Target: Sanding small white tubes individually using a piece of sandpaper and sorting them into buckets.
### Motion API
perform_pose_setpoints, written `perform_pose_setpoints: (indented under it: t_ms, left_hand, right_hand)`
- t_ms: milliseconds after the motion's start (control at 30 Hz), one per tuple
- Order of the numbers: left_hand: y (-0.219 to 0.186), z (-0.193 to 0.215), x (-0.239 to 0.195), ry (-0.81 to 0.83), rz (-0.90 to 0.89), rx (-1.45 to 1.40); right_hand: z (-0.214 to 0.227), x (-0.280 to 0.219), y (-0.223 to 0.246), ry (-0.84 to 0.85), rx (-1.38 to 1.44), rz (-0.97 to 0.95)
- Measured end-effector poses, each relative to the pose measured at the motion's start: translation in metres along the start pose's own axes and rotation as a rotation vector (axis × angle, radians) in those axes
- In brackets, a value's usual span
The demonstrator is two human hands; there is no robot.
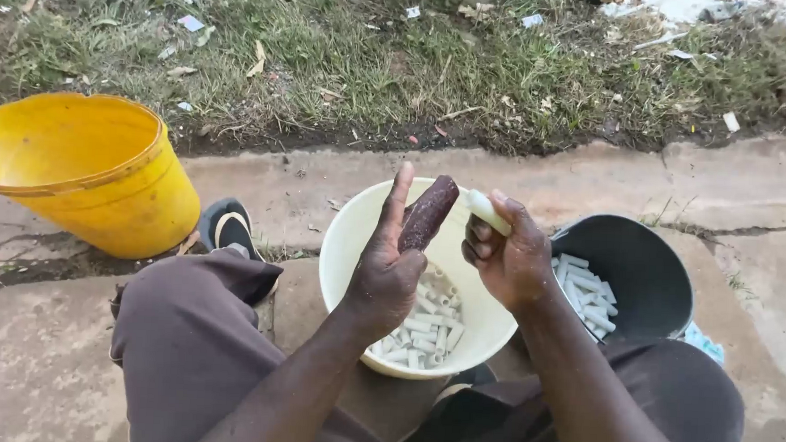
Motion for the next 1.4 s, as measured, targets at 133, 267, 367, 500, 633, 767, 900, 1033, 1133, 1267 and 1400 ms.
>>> perform_pose_setpoints:
  t_ms: [133,267,367,500,633,767,900,1033,1133,1267,1400]
  left_hand:
    - [-0.003,0.003,0.001,-0.011,0.001,-0.01]
    - [-0.008,0.012,-0.001,-0.044,0.003,-0.013]
    - [-0.011,0.016,-0.003,-0.062,0.01,-0.014]
    - [-0.012,0.017,-0.002,-0.067,0.018,-0.018]
    - [-0.002,0.009,0.006,-0.054,0.022,-0.032]
    - [0.016,0.003,-0.015,-0.087,0.059,-0.122]
    - [0.002,-0.002,-0.005,-0.049,0.044,-0.095]
    - [-0.007,-0.007,-0.013,-0.043,0.06,-0.086]
    - [-0.002,-0.005,-0.013,-0.039,0.061,-0.072]
    - [0.018,0.005,-0.011,-0.126,0.078,-0.163]
    - [0.023,0.007,-0.006,-0.233,0.076,-0.335]
  right_hand:
    - [0.009,0.008,-0.013,0.074,0.005,0.023]
    - [0.007,0.009,-0.013,0.103,-0.343,0.278]
    - [-0.02,-0.023,0.002,0.085,-0.635,0.471]
    - [-0.01,-0.019,0.015,-0.073,-0.915,0.547]
    - [-0.016,-0.014,-0.01,-0.044,-1.059,0.566]
    - [-0.017,-0.015,-0.021,-0.09,-0.703,0.383]
    - [-0.025,-0.009,-0.018,-0.066,-0.334,0.214]
    - [-0.024,-0.018,-0.019,-0.144,-0.182,0.114]
    - [-0.024,-0.025,-0.021,-0.211,-0.086,0.086]
    - [-0.013,-0.01,-0.03,-0.109,-0.368,0.33]
    - [-0.043,-0.046,-0.011,-0.078,-0.735,0.599]
Point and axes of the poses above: each hand's wrist, its own x-axis towards the middle knuckle, its own z-axis out of the back of the hand, y = z × x, the point moved 6 cm from there along x, towards the middle knuckle, and after that the axes turned 5 degrees about -y, right-handed, at the moved point
